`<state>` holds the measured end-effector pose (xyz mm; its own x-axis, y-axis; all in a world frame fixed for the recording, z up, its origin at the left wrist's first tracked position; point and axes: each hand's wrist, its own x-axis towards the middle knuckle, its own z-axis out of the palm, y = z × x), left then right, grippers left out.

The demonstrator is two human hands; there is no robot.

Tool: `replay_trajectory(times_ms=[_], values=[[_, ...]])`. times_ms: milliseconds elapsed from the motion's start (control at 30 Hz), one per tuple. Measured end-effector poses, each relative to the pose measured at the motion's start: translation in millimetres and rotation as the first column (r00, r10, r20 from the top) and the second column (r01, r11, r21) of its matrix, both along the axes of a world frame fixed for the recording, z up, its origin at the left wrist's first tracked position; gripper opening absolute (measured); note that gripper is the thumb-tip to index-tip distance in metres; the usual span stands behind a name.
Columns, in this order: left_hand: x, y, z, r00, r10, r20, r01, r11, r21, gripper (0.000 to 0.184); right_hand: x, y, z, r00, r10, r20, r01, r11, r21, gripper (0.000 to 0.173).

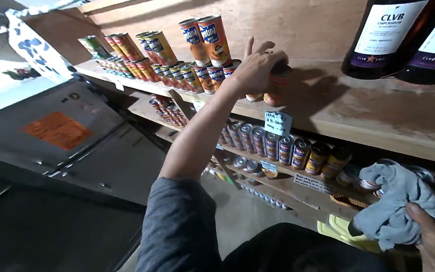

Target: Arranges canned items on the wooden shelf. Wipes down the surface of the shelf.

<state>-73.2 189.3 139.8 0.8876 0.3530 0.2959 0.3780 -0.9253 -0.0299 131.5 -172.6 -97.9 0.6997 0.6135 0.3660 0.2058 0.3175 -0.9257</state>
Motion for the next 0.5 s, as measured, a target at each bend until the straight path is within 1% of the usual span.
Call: replay_trajectory(times_ms=[133, 233, 300, 367, 433, 500], values=[[-11, 4, -4, 0.999, 0.032, -0.026, -0.031, 0.999, 0.018, 0.067, -1, 3, -3, 0.999, 0.032, 0.02, -0.032, 0.999, 0.022, 0.038], [-16, 13, -1, 0.999, -0.004, -0.039, 0.004, 1.0, 0.004, 0.082, -2, 2, -5, 0.999, 0.04, 0.007, -0.04, 0.999, -0.024, 0.041], [-19, 22, -2, 0.998, -0.057, -0.032, 0.058, 0.997, 0.044, 0.093, -3, 1, -7, 1.0, 0.03, -0.006, -0.03, 0.999, -0.037, 0.04], [-21, 30, -6, 0.994, -0.11, -0.01, 0.111, 0.991, 0.078, 0.093, -3, 0, -10, 1.0, 0.03, -0.004, -0.03, 0.999, -0.03, 0.039], [-20, 32, -11, 0.992, -0.126, 0.003, 0.125, 0.988, 0.087, 0.092, -1, -2, -13, 0.999, 0.039, 0.016, -0.038, 0.999, -0.019, 0.038], [-16, 28, -14, 0.991, -0.129, 0.022, 0.126, 0.986, 0.107, 0.084, 1, -2, -14, 0.999, 0.035, 0.024, -0.035, 0.999, 0.006, 0.035]])
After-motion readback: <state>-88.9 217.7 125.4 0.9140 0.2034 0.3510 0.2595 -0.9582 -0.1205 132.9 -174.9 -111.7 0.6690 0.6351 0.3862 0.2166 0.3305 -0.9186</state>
